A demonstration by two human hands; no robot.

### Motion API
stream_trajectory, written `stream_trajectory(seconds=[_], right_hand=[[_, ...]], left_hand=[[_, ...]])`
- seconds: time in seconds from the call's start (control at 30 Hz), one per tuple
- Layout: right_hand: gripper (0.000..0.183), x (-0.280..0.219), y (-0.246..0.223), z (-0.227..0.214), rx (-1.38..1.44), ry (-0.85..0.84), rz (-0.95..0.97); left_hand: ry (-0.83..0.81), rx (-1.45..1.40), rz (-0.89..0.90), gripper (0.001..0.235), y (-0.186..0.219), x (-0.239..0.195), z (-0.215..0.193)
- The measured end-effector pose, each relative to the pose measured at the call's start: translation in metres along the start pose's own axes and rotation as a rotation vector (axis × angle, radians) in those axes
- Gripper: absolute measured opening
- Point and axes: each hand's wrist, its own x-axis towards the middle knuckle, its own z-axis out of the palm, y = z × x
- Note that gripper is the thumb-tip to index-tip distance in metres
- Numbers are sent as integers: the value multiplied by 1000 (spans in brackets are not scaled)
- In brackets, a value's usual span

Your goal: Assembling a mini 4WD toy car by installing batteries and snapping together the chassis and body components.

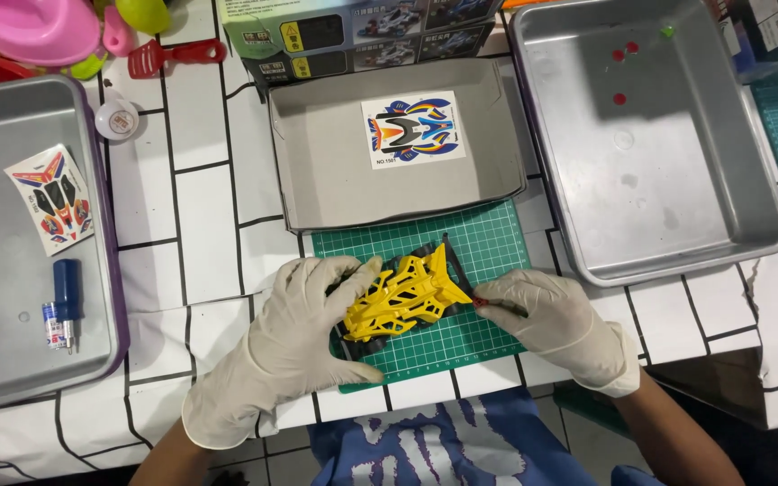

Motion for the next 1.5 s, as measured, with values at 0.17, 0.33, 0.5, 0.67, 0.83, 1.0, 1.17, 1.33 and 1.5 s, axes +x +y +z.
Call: stream_trajectory(seconds=[0.17,0.33,0.5,0.67,0.83,1.0,1.17,1.33,1.5], right_hand=[[18,4,-8,-2,147,84,104],[18,-2,-6,3,106,121,109],[34,-16,-6,-18,54,200,96],[48,21,38,-101,-278,-206,373],[25,87,104,-145,-374,-56,623],[26,117,244,-131,-463,34,465],[39,147,333,-128,-764,-238,555],[27,143,324,-132,-619,-161,500],[22,137,317,-129,-539,-115,517]], left_hand=[[63,-141,38,125,2,2,-9],[42,-141,40,127,1,3,-10],[40,-138,35,127,1,2,-10],[88,-104,29,139,-5,-2,4],[119,-159,78,136,-10,-4,0],[197,-330,196,122,-18,-1,-10],[199,-477,156,106,-18,-4,-12],[265,-524,178,105,-16,-4,-15],[258,-491,154,107,-17,-6,-11]])
